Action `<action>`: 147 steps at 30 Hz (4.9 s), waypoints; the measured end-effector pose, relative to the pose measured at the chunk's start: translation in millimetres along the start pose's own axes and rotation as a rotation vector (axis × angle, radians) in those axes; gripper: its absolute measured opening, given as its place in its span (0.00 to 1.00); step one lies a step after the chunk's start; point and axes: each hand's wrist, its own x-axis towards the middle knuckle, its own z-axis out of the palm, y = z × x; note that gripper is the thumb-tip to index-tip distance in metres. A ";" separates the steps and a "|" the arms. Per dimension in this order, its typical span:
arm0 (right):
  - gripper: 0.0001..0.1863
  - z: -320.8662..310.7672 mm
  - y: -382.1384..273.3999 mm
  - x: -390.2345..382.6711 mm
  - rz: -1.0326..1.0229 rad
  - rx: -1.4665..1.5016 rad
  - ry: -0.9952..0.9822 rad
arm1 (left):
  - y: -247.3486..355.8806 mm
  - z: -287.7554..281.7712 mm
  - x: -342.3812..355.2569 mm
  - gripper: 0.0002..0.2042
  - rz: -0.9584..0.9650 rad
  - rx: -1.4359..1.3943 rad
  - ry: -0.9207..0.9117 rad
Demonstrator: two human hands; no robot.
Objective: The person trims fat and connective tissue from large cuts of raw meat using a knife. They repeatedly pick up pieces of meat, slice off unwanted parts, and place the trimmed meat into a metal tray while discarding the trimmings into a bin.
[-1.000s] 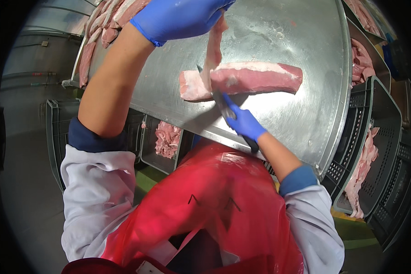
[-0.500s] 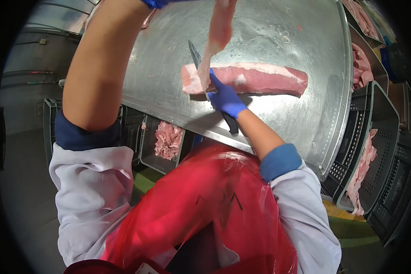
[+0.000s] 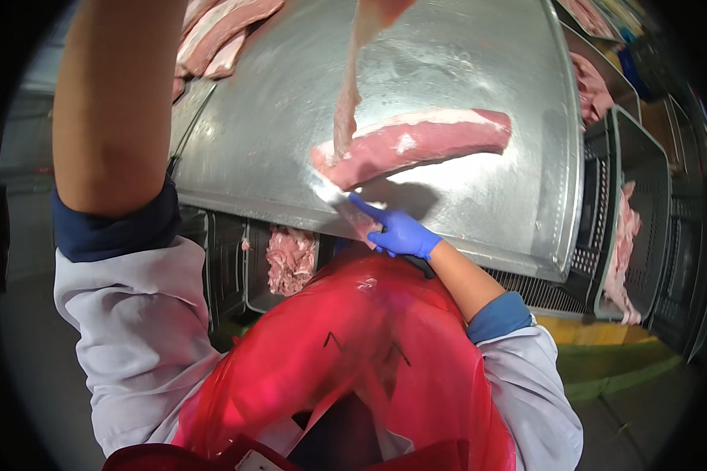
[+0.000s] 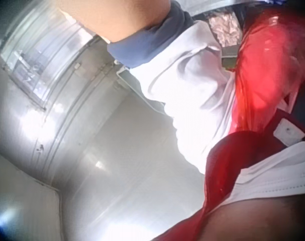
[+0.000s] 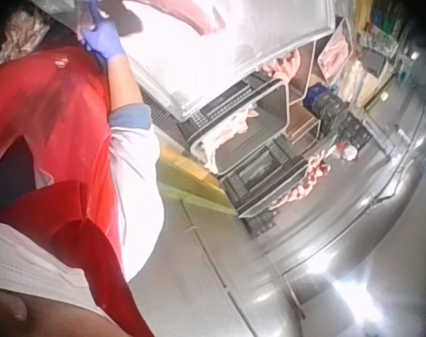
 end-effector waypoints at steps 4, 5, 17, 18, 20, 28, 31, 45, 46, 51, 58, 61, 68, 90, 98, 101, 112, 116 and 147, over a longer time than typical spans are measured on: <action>0.44 -3.6 7.3 -16.2 -0.026 0.161 0.138 | 37.9 26.3 57.4 0.17 0.086 -0.120 0.029; 0.44 -8.9 10.8 -24.5 -0.045 0.144 0.205 | 49.6 34.2 74.8 0.17 0.107 -0.152 0.036; 0.44 -122.4 122.6 -88.5 -0.180 0.345 0.959 | 115.0 195.5 191.5 0.27 0.247 -0.729 0.060; 0.44 -142.2 143.7 -108.8 -0.107 0.394 1.087 | 121.8 239.9 186.7 0.28 0.292 -0.817 -0.051; 0.45 -171.0 119.0 -101.0 -0.082 0.350 1.086 | 69.2 232.7 78.0 0.37 0.024 -0.645 -0.552; 0.45 -217.1 104.0 -52.1 0.044 0.251 1.120 | 72.0 291.2 -249.2 0.61 -0.645 -0.543 -0.822; 0.45 -161.1 93.1 -79.6 0.136 0.204 1.037 | 83.9 294.6 -268.7 0.60 -0.644 -0.537 -0.735; 0.45 -118.5 59.3 -64.3 0.189 0.138 0.988 | 79.4 292.6 -269.0 0.55 -0.623 -0.607 -0.739; 0.45 -106.9 58.1 -65.6 0.163 0.280 0.973 | 80.7 291.6 -270.9 0.55 -0.601 -0.615 -0.725; 0.43 -172.4 42.8 -29.2 0.211 0.126 1.039 | 86.8 291.5 -270.9 0.53 -0.543 -0.611 -0.707; 0.45 -133.8 28.0 -46.8 0.264 0.133 0.924 | 97.9 296.4 -284.0 0.50 -0.525 -0.545 -0.606; 0.46 -104.0 36.9 -64.6 0.174 0.243 0.889 | 106.0 295.8 -277.9 0.45 -0.582 -0.580 -0.648; 0.46 -65.7 60.0 -163.0 0.125 0.448 0.930 | 111.5 331.2 -157.1 0.31 -0.533 -0.591 -0.157; 0.41 -212.8 28.1 -62.0 0.215 -0.047 0.681 | 148.4 329.3 -222.5 0.08 -0.625 -0.363 -0.178; 0.41 -176.7 39.1 -87.2 0.228 0.177 0.663 | 154.6 328.4 -228.9 0.08 -0.731 -0.345 -0.209; 0.42 -175.5 43.7 -75.8 0.174 0.353 0.601 | 154.0 332.2 -226.0 0.07 -0.725 -0.357 -0.172; 0.44 -166.3 66.9 -156.1 0.028 0.371 0.882 | 128.9 361.5 -108.5 0.10 -0.658 -0.496 -0.293; 0.43 -189.9 72.1 -82.3 -0.125 0.448 0.989 | 102.0 392.1 -114.2 0.10 -0.772 -0.766 -0.393; 0.42 -132.7 61.4 -50.4 0.009 0.209 0.418 | 43.5 358.7 -104.8 0.09 -1.132 -1.285 -0.344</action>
